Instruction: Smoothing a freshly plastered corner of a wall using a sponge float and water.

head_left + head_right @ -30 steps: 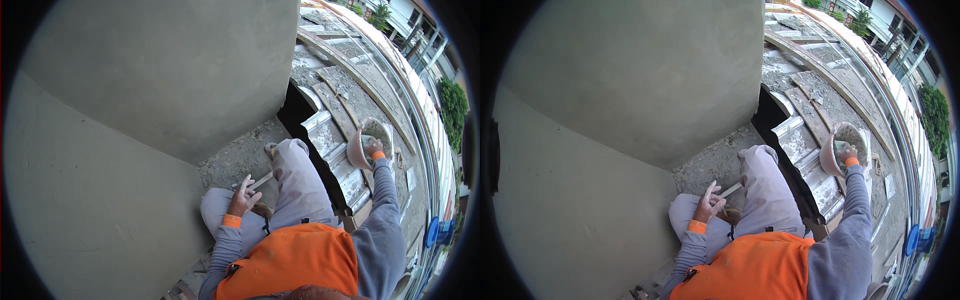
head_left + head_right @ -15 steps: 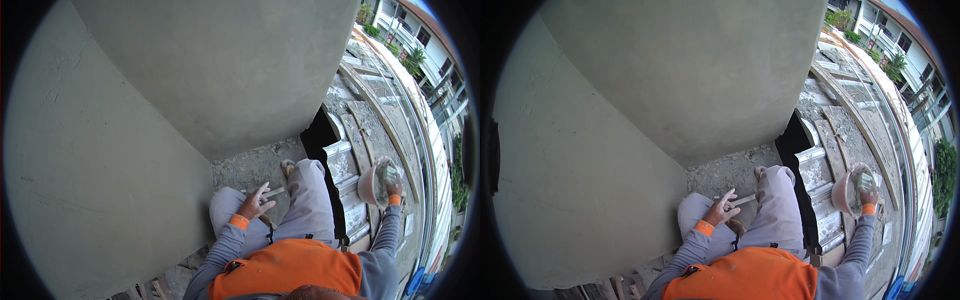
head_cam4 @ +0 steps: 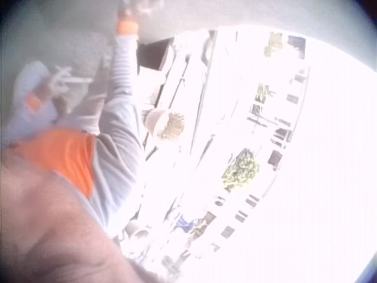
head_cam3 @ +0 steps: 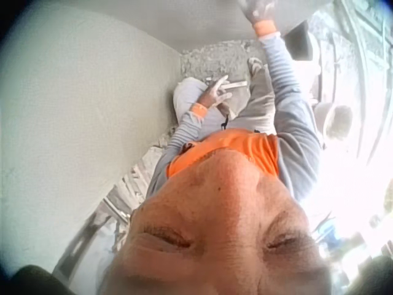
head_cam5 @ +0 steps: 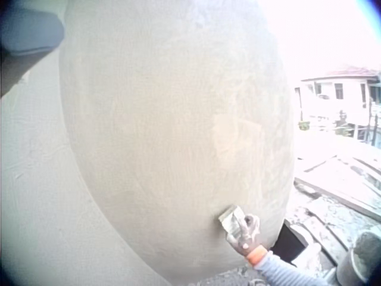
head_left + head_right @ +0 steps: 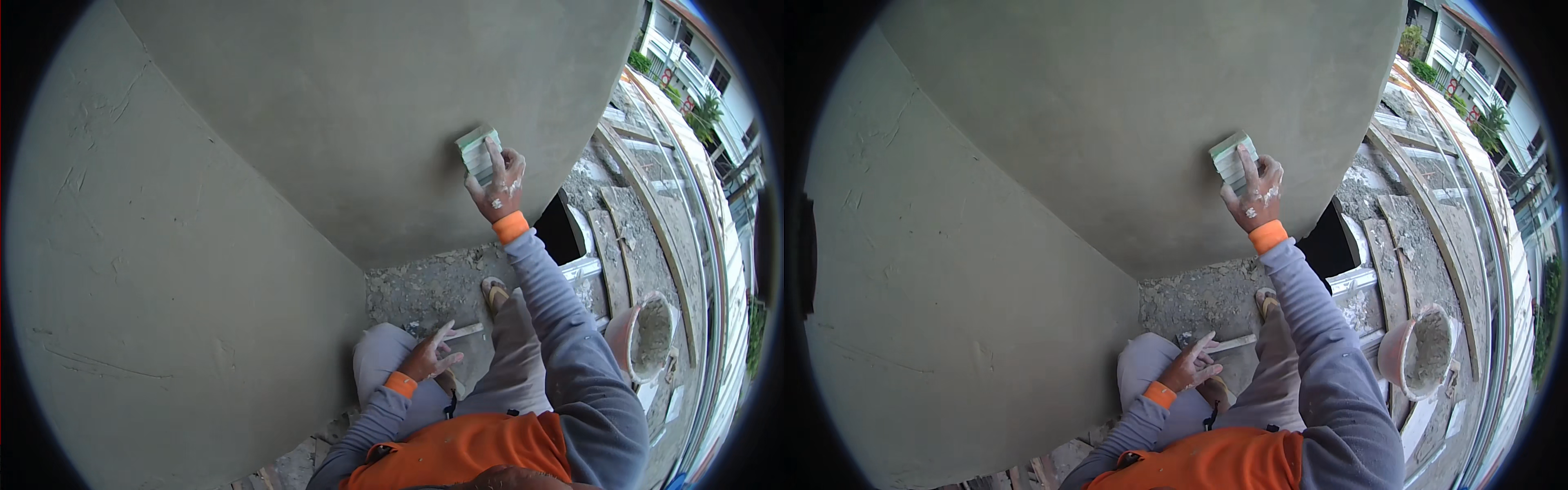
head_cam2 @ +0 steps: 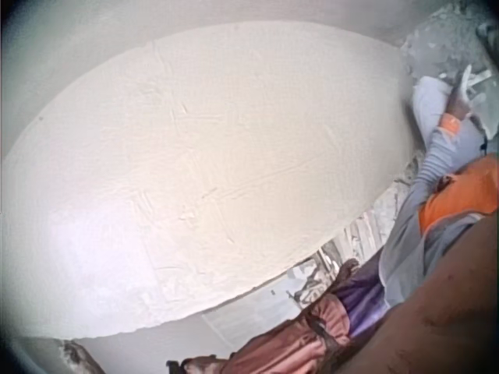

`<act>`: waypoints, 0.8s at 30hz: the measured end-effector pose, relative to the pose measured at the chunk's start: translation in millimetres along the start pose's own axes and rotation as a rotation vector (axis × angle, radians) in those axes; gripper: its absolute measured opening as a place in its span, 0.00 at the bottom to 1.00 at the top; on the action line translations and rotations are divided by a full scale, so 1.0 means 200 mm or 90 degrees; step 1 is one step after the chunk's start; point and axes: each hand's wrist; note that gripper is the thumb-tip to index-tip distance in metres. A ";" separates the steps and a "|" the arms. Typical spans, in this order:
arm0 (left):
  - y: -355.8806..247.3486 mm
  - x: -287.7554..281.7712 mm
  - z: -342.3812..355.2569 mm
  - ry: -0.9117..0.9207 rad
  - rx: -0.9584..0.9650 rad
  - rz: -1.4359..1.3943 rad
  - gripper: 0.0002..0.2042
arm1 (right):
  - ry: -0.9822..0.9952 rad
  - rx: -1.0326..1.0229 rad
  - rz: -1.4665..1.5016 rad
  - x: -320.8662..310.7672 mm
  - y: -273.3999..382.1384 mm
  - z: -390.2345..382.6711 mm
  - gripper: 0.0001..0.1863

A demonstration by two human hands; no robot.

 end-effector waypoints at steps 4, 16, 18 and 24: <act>0.03 0.01 0.02 -0.014 -0.019 -0.038 0.42 | 0.064 -0.198 -0.097 0.28 -0.07 -0.12 0.43; 0.04 -0.02 0.05 0.023 0.003 -0.078 0.42 | 0.168 -0.249 0.023 0.37 0.06 -0.21 0.42; 0.05 -0.03 0.03 0.017 0.009 -0.067 0.41 | 0.194 -0.179 0.075 0.35 0.05 -0.36 0.44; 0.05 -0.05 -0.02 -0.015 -0.013 -0.099 0.42 | -0.105 0.064 0.035 0.11 -0.06 0.01 0.47</act>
Point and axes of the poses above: each hand's wrist, its own z-axis towards the middle knuckle, its own x-axis out of the palm, y = z × x, and after that the axes turned 1 degree about -y, right-handed
